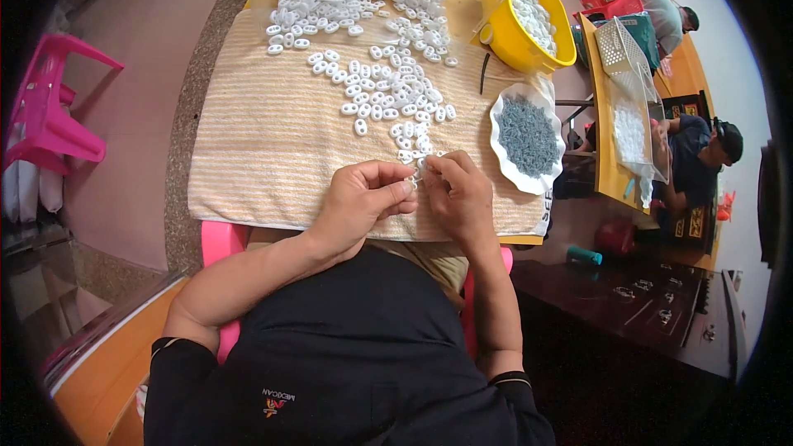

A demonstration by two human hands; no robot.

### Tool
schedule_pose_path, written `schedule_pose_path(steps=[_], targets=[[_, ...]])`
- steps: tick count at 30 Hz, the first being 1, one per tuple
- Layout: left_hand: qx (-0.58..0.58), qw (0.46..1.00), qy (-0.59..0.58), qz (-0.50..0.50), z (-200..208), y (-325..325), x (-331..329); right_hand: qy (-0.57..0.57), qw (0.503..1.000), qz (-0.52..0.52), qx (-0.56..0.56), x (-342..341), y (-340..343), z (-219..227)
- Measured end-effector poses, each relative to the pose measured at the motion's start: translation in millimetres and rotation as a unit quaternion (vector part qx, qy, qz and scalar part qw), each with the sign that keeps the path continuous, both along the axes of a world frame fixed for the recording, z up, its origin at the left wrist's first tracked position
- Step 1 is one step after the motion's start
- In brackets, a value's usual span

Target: The person is manually assembling small white plastic components by inserting tiny grey pins into them.

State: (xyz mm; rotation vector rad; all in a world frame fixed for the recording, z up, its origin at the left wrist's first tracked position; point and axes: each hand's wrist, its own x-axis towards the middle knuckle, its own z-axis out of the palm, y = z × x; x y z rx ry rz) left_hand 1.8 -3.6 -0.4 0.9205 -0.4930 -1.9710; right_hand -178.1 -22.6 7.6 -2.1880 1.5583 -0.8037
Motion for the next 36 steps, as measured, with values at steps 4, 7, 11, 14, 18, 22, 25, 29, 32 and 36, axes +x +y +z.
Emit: schedule_pose_path(steps=[4, 7, 11, 14, 18, 22, 25, 29, 32, 36], targets=[[0.0, 1.0, 0.003, 0.001, 0, 0, 0, 0.001, 1.0, -0.004, 0.009, 3, 1, 6], [0.005, 1.0, -0.001, 0.005, 1, 0, 0, 0.01, 1.0, 0.003, 0.012, 2, 0, 7], [0.0, 1.0, -0.002, 0.004, 4, 0, 0, 0.014, 0.999, 0.002, 0.029, 1, 0, 7], [0.002, 1.0, 0.001, 0.003, 3, 1, -1, 0.031, 0.999, -0.015, 0.031, 3, 0, 9], [-0.003, 1.0, 0.007, 0.007, 1, 1, -1, 0.043, 0.999, -0.028, 0.017, 5, 0, 5], [-0.006, 1.0, 0.011, 0.013, 0, 1, -1, 0.033, 0.997, -0.039, 0.061, 9, -2, 10], [-0.004, 1.0, 0.006, 0.013, -1, 1, -1, 0.029, 0.996, -0.033, 0.076, 9, -3, 15], [-0.005, 1.0, 0.002, 0.016, -1, 1, -1, 0.055, 0.994, -0.018, 0.094, 8, -4, 18], [-0.008, 1.0, 0.007, 0.017, -1, 1, -2, 0.072, 0.993, -0.017, 0.096, 7, -4, 18], [-0.006, 1.0, 0.004, 0.019, -1, 1, -2, 0.081, 0.994, -0.007, 0.077, 7, -3, 18]])
